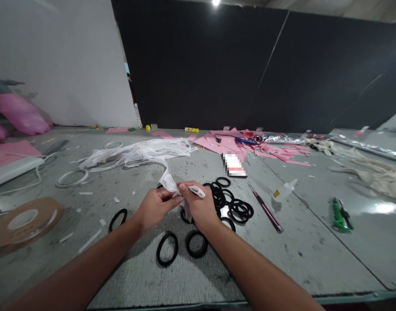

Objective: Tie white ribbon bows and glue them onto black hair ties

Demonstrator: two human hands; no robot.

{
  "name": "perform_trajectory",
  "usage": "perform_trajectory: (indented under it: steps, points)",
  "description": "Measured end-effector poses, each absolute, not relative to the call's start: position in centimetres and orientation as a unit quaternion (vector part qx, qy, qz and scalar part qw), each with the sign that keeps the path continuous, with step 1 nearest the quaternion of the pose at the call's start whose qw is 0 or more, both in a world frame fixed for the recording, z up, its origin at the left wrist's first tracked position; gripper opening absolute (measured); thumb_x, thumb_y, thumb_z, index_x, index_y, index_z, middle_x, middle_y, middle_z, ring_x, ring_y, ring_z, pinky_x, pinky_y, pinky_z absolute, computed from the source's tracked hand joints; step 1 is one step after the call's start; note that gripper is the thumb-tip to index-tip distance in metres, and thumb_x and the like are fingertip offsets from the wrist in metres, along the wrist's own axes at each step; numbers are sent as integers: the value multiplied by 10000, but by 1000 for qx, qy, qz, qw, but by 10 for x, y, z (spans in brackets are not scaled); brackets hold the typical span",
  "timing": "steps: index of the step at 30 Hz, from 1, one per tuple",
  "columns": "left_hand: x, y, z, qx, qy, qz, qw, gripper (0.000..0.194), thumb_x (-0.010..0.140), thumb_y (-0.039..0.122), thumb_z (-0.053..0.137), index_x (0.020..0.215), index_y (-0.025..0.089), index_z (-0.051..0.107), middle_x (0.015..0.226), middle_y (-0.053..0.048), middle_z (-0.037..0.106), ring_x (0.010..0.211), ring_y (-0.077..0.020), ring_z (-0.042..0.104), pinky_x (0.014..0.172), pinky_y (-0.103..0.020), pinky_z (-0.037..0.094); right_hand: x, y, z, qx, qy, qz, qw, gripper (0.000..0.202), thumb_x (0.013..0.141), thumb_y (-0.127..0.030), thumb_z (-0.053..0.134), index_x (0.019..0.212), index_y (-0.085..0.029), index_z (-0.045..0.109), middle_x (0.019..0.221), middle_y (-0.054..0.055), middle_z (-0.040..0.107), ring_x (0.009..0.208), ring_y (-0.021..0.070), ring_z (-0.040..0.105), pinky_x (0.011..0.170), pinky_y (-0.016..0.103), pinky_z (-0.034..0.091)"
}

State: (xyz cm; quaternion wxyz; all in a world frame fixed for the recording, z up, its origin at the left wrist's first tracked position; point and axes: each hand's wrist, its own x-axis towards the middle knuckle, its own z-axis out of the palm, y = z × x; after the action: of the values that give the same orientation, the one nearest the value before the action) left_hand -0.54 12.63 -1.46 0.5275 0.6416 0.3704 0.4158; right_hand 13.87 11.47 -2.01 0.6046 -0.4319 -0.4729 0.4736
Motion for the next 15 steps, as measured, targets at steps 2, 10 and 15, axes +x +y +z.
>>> perform_trajectory:
  steps: [2, 10, 15]
  points:
    - [-6, 127, -14, 623, 374, 433, 533, 303, 733, 408, 720, 859, 133, 747, 779, -51, 707, 792, -200, 620, 763, -304, 473, 139, 116, -22, -422, -435, 520, 602, 329, 690, -456, 794, 875, -188, 755, 772, 47, 704, 733, 190, 627, 730, 344, 498]
    - [-8, 127, -9, 560, 387, 474, 559, 311, 729, 375, 751, 895, 116, 706, 831, -54, 718, 759, -164, 601, 727, -272, 465, 139, 117, -22, -399, -393, 567, 603, 348, 591, -301, 876, 890, -185, 741, 741, -1, 679, 687, 132, 584, 666, 281, 457]
    - [-12, 133, -15, 611, 391, 486, 488, 224, 738, 345, 719, 794, 128, 734, 774, -46, 719, 742, -181, 615, 721, -284, 476, 138, 118, -15, -390, -319, 641, 579, 393, 508, -319, 908, 806, -180, 692, 660, -21, 633, 588, 119, 556, 575, 270, 456]
